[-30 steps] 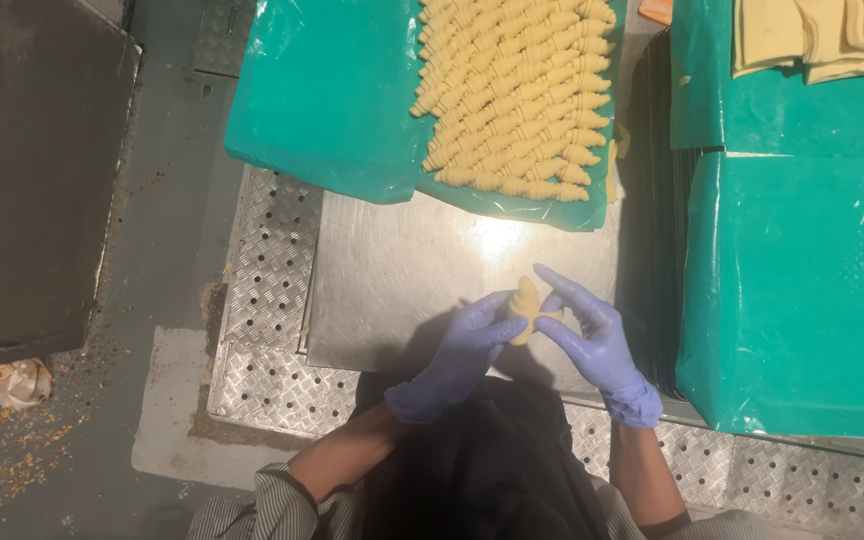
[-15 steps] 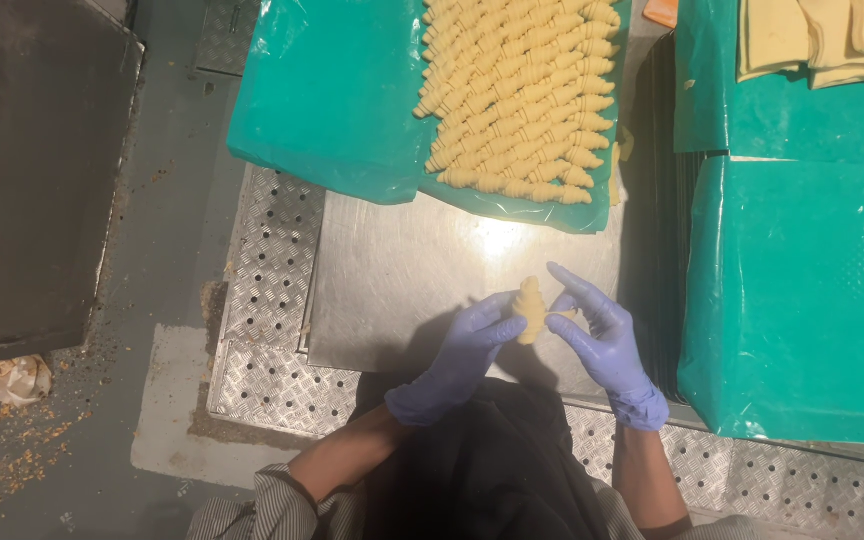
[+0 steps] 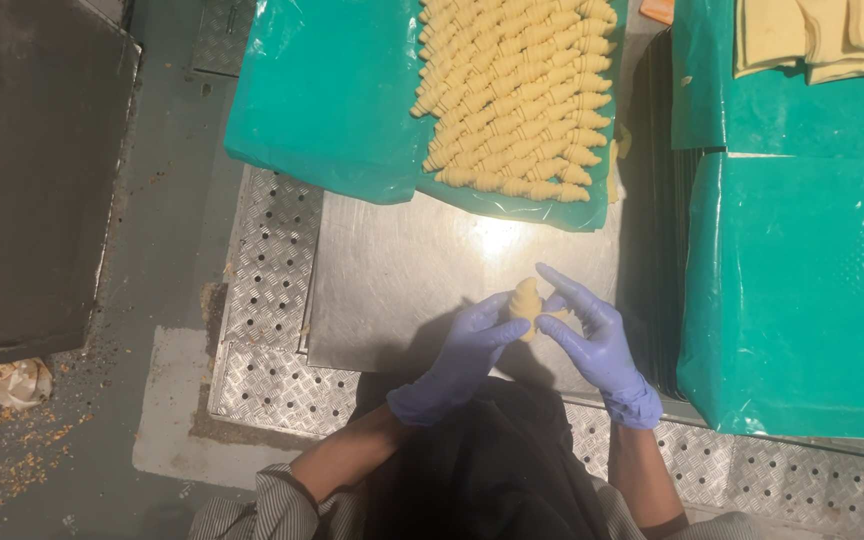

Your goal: The recorder is rolling pre-cut triangular pieces of dough into croissant shapes on a metal workbench.

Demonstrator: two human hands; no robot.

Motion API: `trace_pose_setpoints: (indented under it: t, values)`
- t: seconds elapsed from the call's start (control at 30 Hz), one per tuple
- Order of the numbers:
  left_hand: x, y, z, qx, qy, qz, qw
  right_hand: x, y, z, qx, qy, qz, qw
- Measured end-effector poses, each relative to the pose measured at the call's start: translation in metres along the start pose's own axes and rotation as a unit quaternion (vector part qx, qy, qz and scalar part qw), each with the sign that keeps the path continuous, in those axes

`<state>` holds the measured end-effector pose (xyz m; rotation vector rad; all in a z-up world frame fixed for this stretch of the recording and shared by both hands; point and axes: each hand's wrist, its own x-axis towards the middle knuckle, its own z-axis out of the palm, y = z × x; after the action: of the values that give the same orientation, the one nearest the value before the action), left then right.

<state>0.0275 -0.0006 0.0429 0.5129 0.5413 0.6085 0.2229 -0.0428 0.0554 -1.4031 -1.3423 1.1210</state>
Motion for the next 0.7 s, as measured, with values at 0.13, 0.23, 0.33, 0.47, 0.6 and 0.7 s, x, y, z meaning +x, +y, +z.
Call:
trace_pose_setpoints:
  t: [0.13,0.23,0.33,0.47,0.6,0.7]
  values:
    - [0.003,-0.01,-0.009,-0.003,0.024,-0.001,1.0,-0.001,0.003,-0.004,-0.02,0.011,0.017,1.0]
    - [0.004,-0.011,-0.009,-0.008,-0.001,-0.015,1.0,-0.001,0.004,-0.003,-0.03,0.005,0.01,0.999]
    - [0.005,-0.011,-0.009,-0.013,0.004,-0.007,1.0,0.0,0.003,0.0,-0.002,0.005,0.014,1.0]
    - [0.004,-0.004,-0.004,0.012,0.033,0.006,0.999,-0.001,0.008,-0.003,-0.036,0.019,0.025,0.999]
    - [0.005,-0.007,-0.007,0.014,0.011,0.004,1.0,0.0,0.007,0.001,-0.048,0.012,-0.004,0.999]
    - [0.004,-0.012,-0.012,0.025,0.045,-0.019,0.999,0.002,0.005,0.003,-0.042,0.003,0.015,0.999]
